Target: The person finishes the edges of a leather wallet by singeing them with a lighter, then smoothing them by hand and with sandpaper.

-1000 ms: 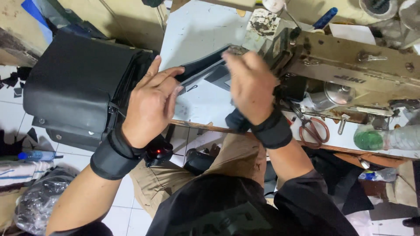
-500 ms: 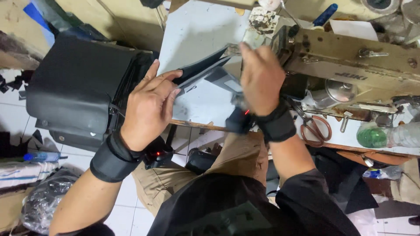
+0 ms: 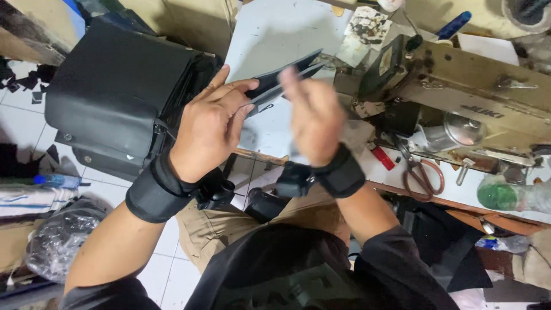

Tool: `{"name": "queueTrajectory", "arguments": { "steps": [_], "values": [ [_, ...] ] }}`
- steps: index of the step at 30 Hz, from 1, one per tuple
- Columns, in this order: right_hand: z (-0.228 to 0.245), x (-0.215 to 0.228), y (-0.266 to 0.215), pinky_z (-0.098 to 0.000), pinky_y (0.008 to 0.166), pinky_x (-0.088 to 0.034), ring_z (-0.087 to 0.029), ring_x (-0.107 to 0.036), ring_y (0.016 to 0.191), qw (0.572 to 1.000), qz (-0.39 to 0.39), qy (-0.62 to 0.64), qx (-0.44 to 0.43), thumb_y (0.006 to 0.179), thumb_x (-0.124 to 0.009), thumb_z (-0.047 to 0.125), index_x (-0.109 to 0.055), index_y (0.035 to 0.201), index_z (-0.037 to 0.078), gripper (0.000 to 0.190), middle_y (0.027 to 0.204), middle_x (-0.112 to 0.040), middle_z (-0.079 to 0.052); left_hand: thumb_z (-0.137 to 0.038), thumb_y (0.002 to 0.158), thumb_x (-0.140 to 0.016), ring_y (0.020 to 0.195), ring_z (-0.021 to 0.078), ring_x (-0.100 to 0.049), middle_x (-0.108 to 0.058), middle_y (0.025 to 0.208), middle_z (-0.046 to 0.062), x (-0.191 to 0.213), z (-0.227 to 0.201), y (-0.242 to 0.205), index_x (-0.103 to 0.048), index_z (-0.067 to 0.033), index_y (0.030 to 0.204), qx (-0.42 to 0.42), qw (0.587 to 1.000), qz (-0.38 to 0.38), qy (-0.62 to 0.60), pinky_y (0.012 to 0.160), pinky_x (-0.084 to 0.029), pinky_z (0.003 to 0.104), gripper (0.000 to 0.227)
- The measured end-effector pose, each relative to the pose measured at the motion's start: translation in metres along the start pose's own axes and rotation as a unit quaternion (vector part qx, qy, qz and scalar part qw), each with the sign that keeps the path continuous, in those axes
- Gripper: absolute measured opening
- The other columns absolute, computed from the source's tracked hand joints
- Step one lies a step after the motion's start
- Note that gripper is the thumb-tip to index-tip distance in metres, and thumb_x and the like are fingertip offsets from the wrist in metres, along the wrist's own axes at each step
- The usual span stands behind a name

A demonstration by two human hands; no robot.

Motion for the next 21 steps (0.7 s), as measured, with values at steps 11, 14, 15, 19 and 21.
{"name": "queueTrajectory", "arguments": {
  "steps": [11,14,15,19,21],
  "values": [
    [-0.008,-0.009,0.009,-0.0321,0.073,-0.053,-0.019,-0.059,0.086,0.988,0.036,0.083,-0.127,0.105,-0.063,-0.001,-0.063,0.142,0.010,0.038,0.101,-0.061,-0.008,0.004,0.096,-0.069,0.112,0.0366,-0.070,-0.073,0.118,0.017,0.003,0.001,0.005,-0.064,0.0042,0.096,-0.012,1.000,-0.007,-0.007,0.121,-0.044,0.048,0.005],
    [-0.002,-0.019,0.006,-0.0338,0.068,-0.050,-0.019,-0.056,0.076,0.969,0.078,0.127,-0.196,0.102,-0.065,0.002,-0.069,0.132,0.010,0.031,0.093,-0.060,-0.008,0.005,0.096,-0.069,0.113,0.0377,-0.070,-0.072,0.118,0.019,0.003,0.000,0.008,-0.064,0.0045,0.096,-0.019,1.000,-0.007,-0.001,0.121,-0.044,0.048,0.005],
    [0.006,-0.021,0.006,-0.0349,0.068,-0.050,-0.020,-0.057,0.075,0.972,0.092,0.124,-0.176,0.100,-0.066,0.004,-0.071,0.129,0.012,0.031,0.090,-0.059,-0.007,0.005,0.095,-0.069,0.112,0.0376,-0.070,-0.072,0.117,0.019,0.003,0.001,0.008,-0.065,0.0045,0.096,-0.019,1.000,-0.006,0.007,0.122,-0.044,0.048,0.004],
    [0.003,-0.010,0.007,-0.0306,0.073,-0.054,-0.014,-0.061,0.082,0.995,0.025,0.079,-0.050,0.101,-0.065,-0.003,-0.064,0.144,0.013,0.045,0.102,-0.062,-0.005,0.005,0.096,-0.068,0.114,0.0353,-0.072,-0.072,0.119,0.019,0.004,0.004,0.004,-0.065,0.0044,0.096,-0.002,1.000,-0.002,-0.001,0.121,-0.043,0.048,0.004],
    [0.001,-0.012,0.008,-0.0286,0.073,-0.055,-0.012,-0.062,0.083,0.989,0.006,0.123,-0.078,0.107,-0.065,-0.004,-0.061,0.146,0.012,0.043,0.104,-0.064,-0.004,0.006,0.097,-0.068,0.114,0.0366,-0.071,-0.072,0.119,0.019,0.003,0.003,0.007,-0.065,0.0055,0.098,-0.008,1.000,-0.007,-0.011,0.122,-0.044,0.049,0.004]
  ]
}}
Point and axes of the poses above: each hand's wrist, its own y-axis towards the middle knuckle, its own x-axis out of the back of the hand, z = x × y, the point moved 9 cm from there along y, towards the middle knuckle
